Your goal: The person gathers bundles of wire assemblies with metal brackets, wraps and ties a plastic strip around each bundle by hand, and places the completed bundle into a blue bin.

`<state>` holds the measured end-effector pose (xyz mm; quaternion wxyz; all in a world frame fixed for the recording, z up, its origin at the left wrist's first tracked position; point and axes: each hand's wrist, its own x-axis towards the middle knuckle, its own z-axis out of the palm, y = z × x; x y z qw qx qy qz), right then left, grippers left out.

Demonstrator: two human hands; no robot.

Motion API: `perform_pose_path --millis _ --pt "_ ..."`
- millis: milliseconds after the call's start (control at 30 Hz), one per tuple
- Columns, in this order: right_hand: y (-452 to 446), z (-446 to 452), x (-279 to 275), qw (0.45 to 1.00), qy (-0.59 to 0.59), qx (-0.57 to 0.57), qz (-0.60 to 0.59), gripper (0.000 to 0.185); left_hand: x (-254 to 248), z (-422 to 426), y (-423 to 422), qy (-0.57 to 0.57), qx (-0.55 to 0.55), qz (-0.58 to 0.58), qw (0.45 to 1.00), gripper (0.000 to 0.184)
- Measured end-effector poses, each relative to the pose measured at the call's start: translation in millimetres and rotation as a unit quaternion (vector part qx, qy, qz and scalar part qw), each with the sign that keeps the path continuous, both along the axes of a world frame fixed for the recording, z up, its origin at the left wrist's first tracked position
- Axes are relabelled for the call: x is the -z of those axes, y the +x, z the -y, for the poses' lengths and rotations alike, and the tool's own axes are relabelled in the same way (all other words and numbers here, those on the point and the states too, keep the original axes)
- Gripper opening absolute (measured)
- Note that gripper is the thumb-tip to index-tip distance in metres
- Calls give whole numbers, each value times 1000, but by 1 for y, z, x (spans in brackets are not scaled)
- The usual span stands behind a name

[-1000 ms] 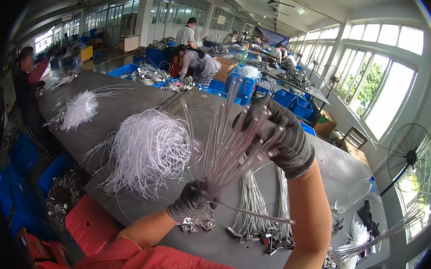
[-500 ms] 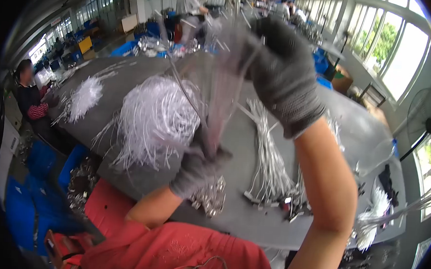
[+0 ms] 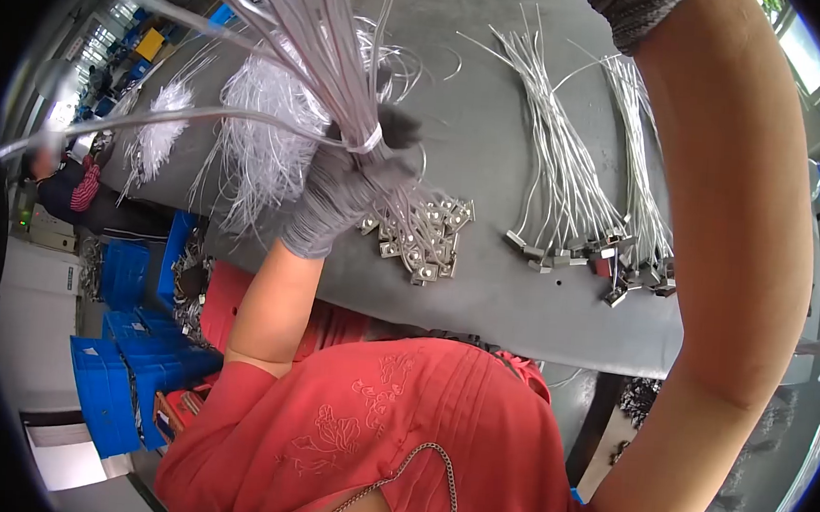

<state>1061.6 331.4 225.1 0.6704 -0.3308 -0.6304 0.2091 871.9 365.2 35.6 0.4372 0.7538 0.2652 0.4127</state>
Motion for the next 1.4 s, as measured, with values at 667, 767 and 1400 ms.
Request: perform_pose_path --millis 667,767,1400 --pt "11 -13 4 999 35 14 6 23 175 -5 -82 31 -128 -365 922 22" --pt "7 -9 5 999 40 19 3 23 169 -9 -83 21 -119 -373 920 20" --pt "18 -13 29 993 -55 -103 8 50 179 1 -66 192 -127 -162 960 13"
